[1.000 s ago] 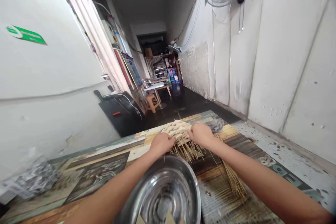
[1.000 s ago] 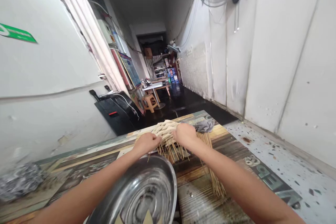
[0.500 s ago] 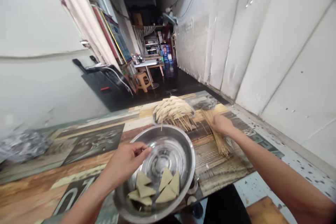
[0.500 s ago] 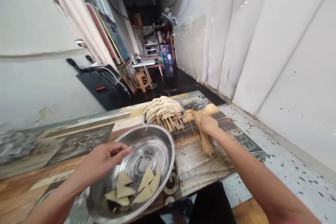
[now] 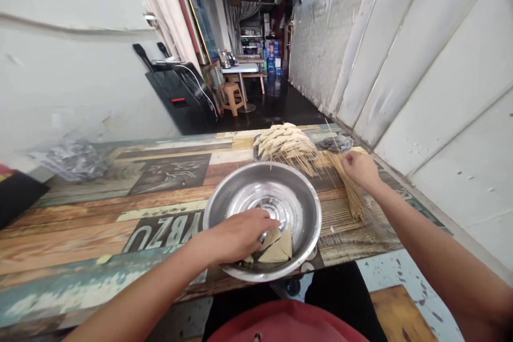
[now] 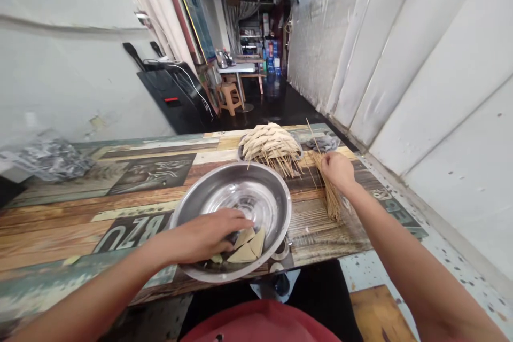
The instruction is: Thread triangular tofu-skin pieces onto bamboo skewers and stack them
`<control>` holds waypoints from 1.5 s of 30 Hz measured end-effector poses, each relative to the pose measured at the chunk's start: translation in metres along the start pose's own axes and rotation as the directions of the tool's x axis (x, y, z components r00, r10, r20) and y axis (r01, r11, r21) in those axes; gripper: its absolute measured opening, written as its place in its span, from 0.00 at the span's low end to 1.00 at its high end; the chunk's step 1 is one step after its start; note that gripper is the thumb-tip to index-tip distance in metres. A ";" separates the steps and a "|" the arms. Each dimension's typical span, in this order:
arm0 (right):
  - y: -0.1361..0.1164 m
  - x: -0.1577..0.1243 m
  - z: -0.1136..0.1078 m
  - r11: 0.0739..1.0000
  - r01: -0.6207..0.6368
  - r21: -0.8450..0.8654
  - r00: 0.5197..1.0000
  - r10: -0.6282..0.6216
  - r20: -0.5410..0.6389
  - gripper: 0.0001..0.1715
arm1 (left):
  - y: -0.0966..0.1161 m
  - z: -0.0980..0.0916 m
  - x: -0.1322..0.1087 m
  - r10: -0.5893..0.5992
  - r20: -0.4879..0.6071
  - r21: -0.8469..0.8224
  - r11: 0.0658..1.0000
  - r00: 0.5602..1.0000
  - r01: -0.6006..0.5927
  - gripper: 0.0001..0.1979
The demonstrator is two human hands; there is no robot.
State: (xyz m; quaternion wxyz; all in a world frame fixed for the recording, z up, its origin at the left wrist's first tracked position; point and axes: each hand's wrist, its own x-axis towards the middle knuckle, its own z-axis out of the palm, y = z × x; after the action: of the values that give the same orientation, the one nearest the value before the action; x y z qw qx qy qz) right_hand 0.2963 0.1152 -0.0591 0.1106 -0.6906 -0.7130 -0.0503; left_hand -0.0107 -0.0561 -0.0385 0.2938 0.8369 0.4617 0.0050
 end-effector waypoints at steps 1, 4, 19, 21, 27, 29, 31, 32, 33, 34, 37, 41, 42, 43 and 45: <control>0.000 -0.003 0.000 1.000 0.020 0.009 0.999 -0.020 -0.033 0.14 | 0.001 -0.001 0.003 0.020 0.036 0.022 1.000 0.999 -0.021 0.27; 0.002 -0.008 -0.004 0.992 0.083 0.094 0.977 -0.062 -0.205 0.14 | 0.006 -0.006 0.014 0.039 0.086 0.091 0.995 0.996 -0.047 0.25; -0.057 -0.187 -0.056 0.334 -0.224 0.916 0.965 -0.058 0.257 0.23 | -0.009 -0.036 0.030 -0.110 -0.019 -0.265 0.959 0.994 0.101 0.07; -0.063 -0.204 -0.048 0.332 -0.292 0.897 0.941 -0.068 0.331 0.26 | -0.008 -0.044 0.030 -0.124 -0.070 -0.512 0.856 0.990 0.071 0.08; -0.068 -0.210 -0.043 0.362 -0.302 0.882 0.936 -0.062 0.345 0.27 | 0.008 -0.051 0.031 -0.125 -0.128 -0.638 0.770 0.984 0.015 0.11; -0.069 -0.208 -0.046 0.358 -0.314 0.879 0.931 -0.066 0.359 0.28 | 0.010 -0.047 0.033 -0.152 -0.119 -0.609 0.792 0.981 0.048 0.11; -0.072 -0.207 -0.050 0.339 -0.330 0.881 0.916 -0.110 0.386 0.31 | 0.009 -0.044 0.034 -0.164 -0.131 -0.647 0.761 0.978 0.041 0.11; -0.074 -0.206 -0.052 0.322 -0.340 0.884 0.907 -0.136 0.399 0.32 | 0.009 -0.044 0.035 -0.153 -0.146 -0.677 0.736 0.977 0.014 0.11; -0.076 -0.205 -0.053 0.300 -0.353 0.886 0.898 -0.158 0.411 0.33 | 0.008 -0.045 0.035 -0.135 -0.168 -0.701 0.713 0.977 -0.022 0.11; -0.079 -0.205 -0.055 0.277 -0.367 0.888 0.890 -0.172 0.421 0.34 | 0.008 -0.047 0.034 -0.114 -0.196 -0.717 0.694 0.974 -0.062 0.11; -0.088 -0.201 -0.060 0.223 -0.404 0.887 0.881 -0.169 0.443 0.35 | 0.010 -0.053 0.031 -0.095 -0.261 -0.751 0.645 0.961 -0.140 0.13; -0.099 -0.194 -0.067 0.210 -0.414 0.886 0.872 -0.187 0.452 0.37 | 0.011 -0.054 0.030 -0.097 -0.226 -0.891 0.422 0.969 -0.165 0.17; -0.102 -0.192 -0.069 0.212 -0.408 0.888 0.873 -0.194 0.448 0.37 | 0.011 -0.053 0.030 -0.086 -0.201 -0.918 0.364 0.976 -0.157 0.17; -0.105 -0.191 -0.070 0.214 -0.398 0.892 0.877 -0.196 0.439 0.37 | 0.010 -0.052 0.031 -0.076 -0.184 -0.935 0.321 0.980 -0.151 0.17; -0.110 -0.189 -0.073 0.215 -0.370 0.904 0.892 -0.191 0.410 0.37 | 0.009 -0.051 0.034 -0.082 -0.182 -0.955 0.254 0.980 -0.156 0.16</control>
State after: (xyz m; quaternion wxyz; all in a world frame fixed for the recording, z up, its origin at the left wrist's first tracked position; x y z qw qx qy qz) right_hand 0.1972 -0.0895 -0.0226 0.3560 -0.5005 -0.5469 0.5689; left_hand 0.0012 -0.0089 -0.0008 0.6966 0.4887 0.3687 0.3742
